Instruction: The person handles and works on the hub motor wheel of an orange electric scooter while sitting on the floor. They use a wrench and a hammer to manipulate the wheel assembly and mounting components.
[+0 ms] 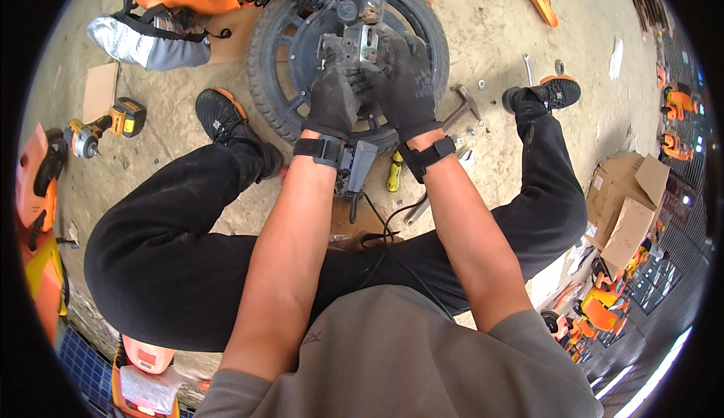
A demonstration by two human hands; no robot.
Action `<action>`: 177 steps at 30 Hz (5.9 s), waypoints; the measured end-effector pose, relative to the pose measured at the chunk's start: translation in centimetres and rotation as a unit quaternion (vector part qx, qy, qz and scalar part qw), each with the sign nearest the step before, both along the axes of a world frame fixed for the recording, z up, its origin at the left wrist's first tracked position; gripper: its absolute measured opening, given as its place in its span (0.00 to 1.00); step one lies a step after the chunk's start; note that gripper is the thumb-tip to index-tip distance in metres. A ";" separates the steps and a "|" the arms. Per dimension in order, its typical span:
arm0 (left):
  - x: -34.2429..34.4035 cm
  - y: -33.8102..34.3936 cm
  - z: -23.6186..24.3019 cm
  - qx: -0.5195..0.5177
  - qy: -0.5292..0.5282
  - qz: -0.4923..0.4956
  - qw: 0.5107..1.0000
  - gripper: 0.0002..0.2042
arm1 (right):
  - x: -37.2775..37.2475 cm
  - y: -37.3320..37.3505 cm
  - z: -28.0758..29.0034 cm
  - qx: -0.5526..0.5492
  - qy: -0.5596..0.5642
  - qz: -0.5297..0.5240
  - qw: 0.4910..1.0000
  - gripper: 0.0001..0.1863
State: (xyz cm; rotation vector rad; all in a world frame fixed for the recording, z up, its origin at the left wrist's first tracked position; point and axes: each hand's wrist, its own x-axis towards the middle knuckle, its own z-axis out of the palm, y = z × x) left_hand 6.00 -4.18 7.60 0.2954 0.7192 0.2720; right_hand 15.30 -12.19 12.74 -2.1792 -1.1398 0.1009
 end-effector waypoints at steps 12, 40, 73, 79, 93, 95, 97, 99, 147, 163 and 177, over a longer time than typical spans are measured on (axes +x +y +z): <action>0.2 0.0 0.8 -0.003 -0.008 0.020 1.000 0.30 | -1.0 -1.3 -0.8 -0.018 0.116 -0.092 0.989 0.23; -0.3 -0.5 1.5 0.097 0.026 -0.018 0.995 0.12 | -0.5 -1.1 -2.8 -0.001 0.241 -0.117 0.963 0.24; 0.3 -1.5 1.8 0.160 0.115 0.015 0.980 0.10 | -0.3 -0.5 -1.8 0.058 0.293 -0.147 0.943 0.15; -0.8 -1.0 0.0 0.260 0.065 -0.040 0.963 0.13 | 0.0 -0.4 -1.2 0.045 0.333 -0.152 0.930 0.15; 0.1 -1.2 1.6 0.128 0.076 -0.006 0.989 0.11 | -0.2 -0.6 -1.1 0.068 0.332 -0.140 0.930 0.14; 0.1 -1.1 1.1 0.139 0.073 -0.010 0.988 0.12 | -0.1 -0.6 -1.2 0.070 0.347 -0.136 0.925 0.14; -0.1 -1.0 1.0 0.142 0.060 -0.010 0.988 0.12 | -0.1 -0.6 -1.3 0.068 0.367 -0.133 0.918 0.14; -0.2 -1.1 1.0 0.134 0.051 -0.006 0.990 0.12 | -0.2 -0.7 -1.4 0.077 0.325 -0.125 0.934 0.14; -1.6 -0.3 0.2 -0.012 -0.086 0.006 0.996 0.16 | -0.4 -1.3 -2.5 0.041 0.207 -0.088 0.973 0.26; -2.4 0.0 -0.4 0.041 -0.159 -0.041 0.986 0.16 | -0.3 -1.3 -1.9 0.065 0.222 -0.068 0.970 0.23; -1.4 -0.4 0.1 0.085 -0.017 -0.031 0.996 0.14 | -0.2 -1.1 -2.4 0.077 0.196 -0.053 0.976 0.23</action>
